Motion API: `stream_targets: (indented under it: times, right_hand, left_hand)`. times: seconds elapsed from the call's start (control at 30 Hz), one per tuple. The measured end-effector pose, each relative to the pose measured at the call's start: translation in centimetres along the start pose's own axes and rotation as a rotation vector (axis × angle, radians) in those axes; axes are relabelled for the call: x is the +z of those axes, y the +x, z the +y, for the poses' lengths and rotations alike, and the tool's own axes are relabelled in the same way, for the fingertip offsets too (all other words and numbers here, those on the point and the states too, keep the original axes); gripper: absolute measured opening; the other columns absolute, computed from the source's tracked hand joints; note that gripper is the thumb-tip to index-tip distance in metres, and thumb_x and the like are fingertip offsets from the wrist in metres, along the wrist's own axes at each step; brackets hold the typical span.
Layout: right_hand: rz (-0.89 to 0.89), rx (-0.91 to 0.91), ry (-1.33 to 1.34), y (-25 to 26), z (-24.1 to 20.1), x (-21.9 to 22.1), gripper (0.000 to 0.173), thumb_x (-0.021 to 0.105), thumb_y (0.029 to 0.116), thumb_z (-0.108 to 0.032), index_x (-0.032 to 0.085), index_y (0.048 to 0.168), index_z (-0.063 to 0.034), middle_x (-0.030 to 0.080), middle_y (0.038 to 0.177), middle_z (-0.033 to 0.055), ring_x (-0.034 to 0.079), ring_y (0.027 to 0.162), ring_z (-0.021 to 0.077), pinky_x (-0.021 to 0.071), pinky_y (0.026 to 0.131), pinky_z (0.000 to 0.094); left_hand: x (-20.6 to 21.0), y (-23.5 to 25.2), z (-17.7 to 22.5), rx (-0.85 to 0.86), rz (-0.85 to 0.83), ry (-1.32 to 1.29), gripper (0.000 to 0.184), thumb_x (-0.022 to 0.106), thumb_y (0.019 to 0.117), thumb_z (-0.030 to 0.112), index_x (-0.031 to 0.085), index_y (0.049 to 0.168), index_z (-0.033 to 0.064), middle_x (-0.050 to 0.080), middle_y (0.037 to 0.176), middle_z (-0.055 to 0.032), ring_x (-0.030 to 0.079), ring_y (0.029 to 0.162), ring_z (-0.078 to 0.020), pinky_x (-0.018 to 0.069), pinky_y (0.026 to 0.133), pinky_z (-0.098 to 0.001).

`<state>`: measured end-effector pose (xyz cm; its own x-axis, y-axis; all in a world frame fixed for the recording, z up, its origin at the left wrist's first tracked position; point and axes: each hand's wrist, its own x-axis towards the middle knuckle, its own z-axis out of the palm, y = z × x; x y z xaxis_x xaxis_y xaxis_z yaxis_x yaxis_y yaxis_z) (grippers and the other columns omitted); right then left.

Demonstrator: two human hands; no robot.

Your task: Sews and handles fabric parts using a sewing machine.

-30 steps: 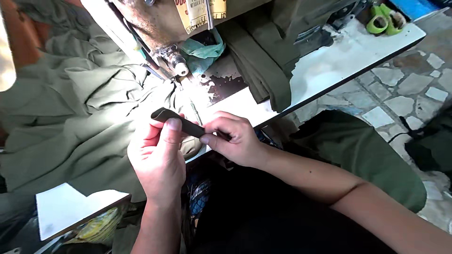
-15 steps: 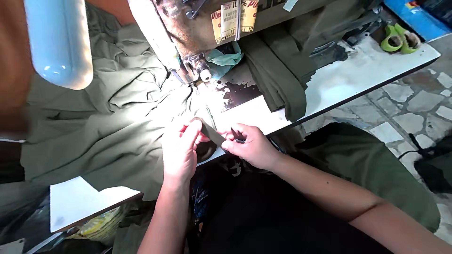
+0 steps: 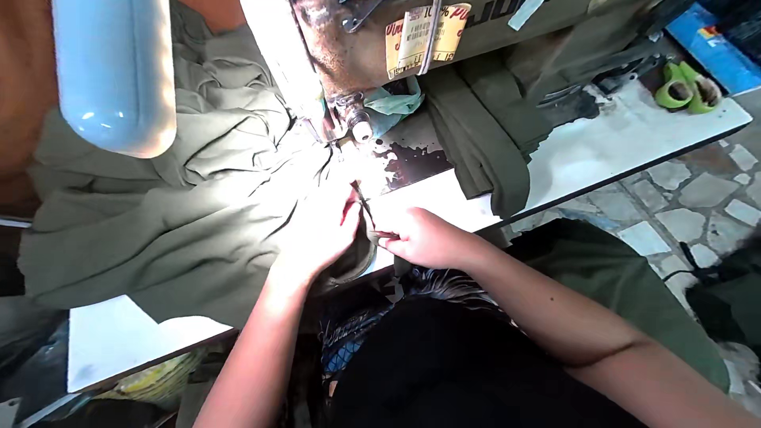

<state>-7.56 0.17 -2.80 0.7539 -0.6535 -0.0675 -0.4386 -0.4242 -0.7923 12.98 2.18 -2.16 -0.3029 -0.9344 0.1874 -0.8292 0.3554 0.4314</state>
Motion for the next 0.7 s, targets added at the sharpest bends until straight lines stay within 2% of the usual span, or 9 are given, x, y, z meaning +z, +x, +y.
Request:
stream_targets:
  times: [0.03,0.1,0.17,0.2,0.43,0.5,0.6,0.7]
  right_hand:
    - [0.004,-0.004,0.007,0.0,0.0,0.0,0.011,0.063,0.0968,-0.004,0.073,0.099,-0.0008,0.067,0.083,0.0085,0.063,0.075,0.0170,0.0526,0.068,0.0365]
    - [0.025,-0.020,-0.021,0.3,0.0,0.3,0.011,0.063,0.0958,-0.004,0.073,0.098,-0.0009,0.068,0.082,0.0094,0.065,0.076,0.0191,0.0540,0.067,0.0388]
    - [-0.003,0.029,-0.068,0.7,-0.6,0.3,0.012,0.062,0.0971,-0.005,0.073,0.100,-0.0008,0.069,0.087,0.0116,0.067,0.082,0.0231,0.0549,0.072,0.0429]
    - [-0.007,0.046,-0.088,0.9,-0.8,0.4,0.013,0.062,0.0975,-0.006,0.073,0.101,-0.0003,0.069,0.090,0.0127,0.068,0.085,0.0247,0.0551,0.074,0.0443]
    - [0.120,0.031,-0.126,2.6,-0.5,0.9,0.011,0.064,0.0956,-0.006,0.072,0.101,0.0006,0.068,0.093,0.0145,0.069,0.088,0.0274,0.0564,0.076,0.0456]
    - [0.136,0.034,-0.113,2.7,-0.3,1.1,0.011,0.064,0.0972,-0.008,0.071,0.100,-0.0008,0.068,0.094,0.0136,0.069,0.088,0.0263,0.0568,0.075,0.0447]
    - [0.135,-0.003,-0.082,1.9,-0.2,1.3,0.011,0.065,0.0944,-0.005,0.073,0.099,-0.0007,0.068,0.096,0.0124,0.069,0.089,0.0242,0.0574,0.076,0.0425]
    - [0.103,-0.037,-0.063,0.9,-0.1,1.5,0.010,0.064,0.0934,-0.004,0.073,0.094,0.0002,0.068,0.099,0.0119,0.067,0.087,0.0224,0.0569,0.073,0.0398]
  left_hand:
    - [0.8,0.1,-0.3,0.030,-0.018,0.042,0.019,0.054,0.0983,0.010,0.068,0.099,-0.0020,0.069,0.116,-0.0198,0.067,0.109,-0.0363,0.0511,0.093,-0.0550]
    - [2.3,0.2,-0.9,0.061,-0.016,0.141,0.020,0.054,0.0992,0.010,0.069,0.098,-0.0033,0.067,0.112,-0.0225,0.064,0.110,-0.0411,0.0490,0.093,-0.0589]
    - [2.9,0.1,-1.3,0.065,-0.004,0.185,0.025,0.051,0.1000,0.012,0.069,0.102,-0.0047,0.062,0.136,-0.0239,0.058,0.128,-0.0423,0.0433,0.106,-0.0603]
    - [3.1,0.3,-1.7,0.082,0.014,0.188,0.026,0.049,0.0998,0.012,0.068,0.100,-0.0051,0.059,0.141,-0.0236,0.056,0.131,-0.0421,0.0417,0.108,-0.0602]
    - [2.7,2.0,-3.0,0.106,0.009,0.213,0.023,0.050,0.0969,0.009,0.068,0.097,-0.0049,0.061,0.135,-0.0240,0.057,0.127,-0.0431,0.0413,0.106,-0.0608]
    - [3.1,2.0,-3.4,0.106,0.026,0.225,0.027,0.047,0.0984,0.011,0.069,0.101,-0.0043,0.061,0.138,-0.0227,0.054,0.133,-0.0430,0.0382,0.111,-0.0606]
    - [3.1,1.1,-2.5,0.108,0.022,0.250,0.025,0.049,0.0968,0.012,0.067,0.091,-0.0026,0.060,0.141,-0.0223,0.052,0.136,-0.0436,0.0383,0.112,-0.0601]
    - [3.2,-0.1,-1.9,0.136,0.061,0.218,0.026,0.049,0.0955,0.015,0.067,0.086,-0.0019,0.063,0.137,-0.0239,0.056,0.133,-0.0432,0.0406,0.110,-0.0581]
